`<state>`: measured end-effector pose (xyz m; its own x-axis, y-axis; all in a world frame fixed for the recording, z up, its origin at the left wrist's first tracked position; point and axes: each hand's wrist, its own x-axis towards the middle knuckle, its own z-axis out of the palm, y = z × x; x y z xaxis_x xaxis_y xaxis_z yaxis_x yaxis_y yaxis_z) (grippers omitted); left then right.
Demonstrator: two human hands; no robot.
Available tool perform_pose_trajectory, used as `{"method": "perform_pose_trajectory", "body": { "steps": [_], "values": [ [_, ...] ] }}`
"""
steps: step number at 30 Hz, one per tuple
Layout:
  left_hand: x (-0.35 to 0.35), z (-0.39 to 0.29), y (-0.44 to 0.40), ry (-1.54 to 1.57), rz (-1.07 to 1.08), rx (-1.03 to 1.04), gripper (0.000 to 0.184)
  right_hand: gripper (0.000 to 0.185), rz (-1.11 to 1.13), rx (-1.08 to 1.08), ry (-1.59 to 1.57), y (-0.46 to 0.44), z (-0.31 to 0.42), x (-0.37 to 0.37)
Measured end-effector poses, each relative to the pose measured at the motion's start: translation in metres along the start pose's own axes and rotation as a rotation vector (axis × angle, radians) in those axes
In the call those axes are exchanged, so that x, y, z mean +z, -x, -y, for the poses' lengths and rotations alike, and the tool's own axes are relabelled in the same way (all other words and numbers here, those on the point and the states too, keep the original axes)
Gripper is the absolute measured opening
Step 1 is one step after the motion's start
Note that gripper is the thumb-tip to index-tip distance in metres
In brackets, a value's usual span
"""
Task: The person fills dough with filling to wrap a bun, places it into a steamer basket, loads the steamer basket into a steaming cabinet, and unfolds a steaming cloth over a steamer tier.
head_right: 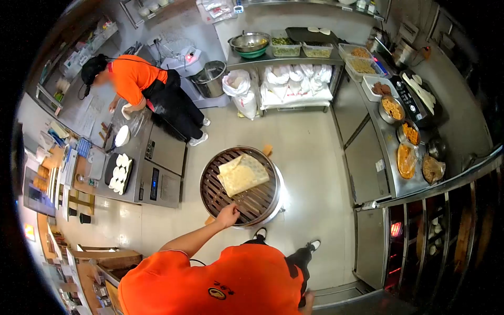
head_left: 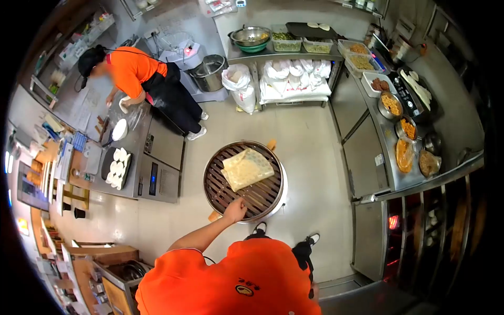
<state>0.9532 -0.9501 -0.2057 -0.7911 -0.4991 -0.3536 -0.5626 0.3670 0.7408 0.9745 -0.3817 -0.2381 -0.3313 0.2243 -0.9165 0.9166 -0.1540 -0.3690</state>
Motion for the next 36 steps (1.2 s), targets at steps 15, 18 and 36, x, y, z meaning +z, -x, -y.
{"method": "perform_pose_trajectory", "body": {
  "steps": [15,18,36],
  "values": [
    [-0.149,0.115,-0.025,0.034,-0.35,-0.119,0.025,0.03,-0.208,-0.184,-0.03,0.058,-0.026,0.106],
    [-0.242,0.162,-0.049,-0.092,-0.54,-0.451,0.05,0.03,-0.273,-0.218,-0.069,0.062,-0.023,0.105],
    [-0.252,-0.455,-0.041,0.414,0.151,0.895,0.078,0.034,-1.126,-0.395,-0.413,0.065,-0.092,-0.032]
  ]
}}
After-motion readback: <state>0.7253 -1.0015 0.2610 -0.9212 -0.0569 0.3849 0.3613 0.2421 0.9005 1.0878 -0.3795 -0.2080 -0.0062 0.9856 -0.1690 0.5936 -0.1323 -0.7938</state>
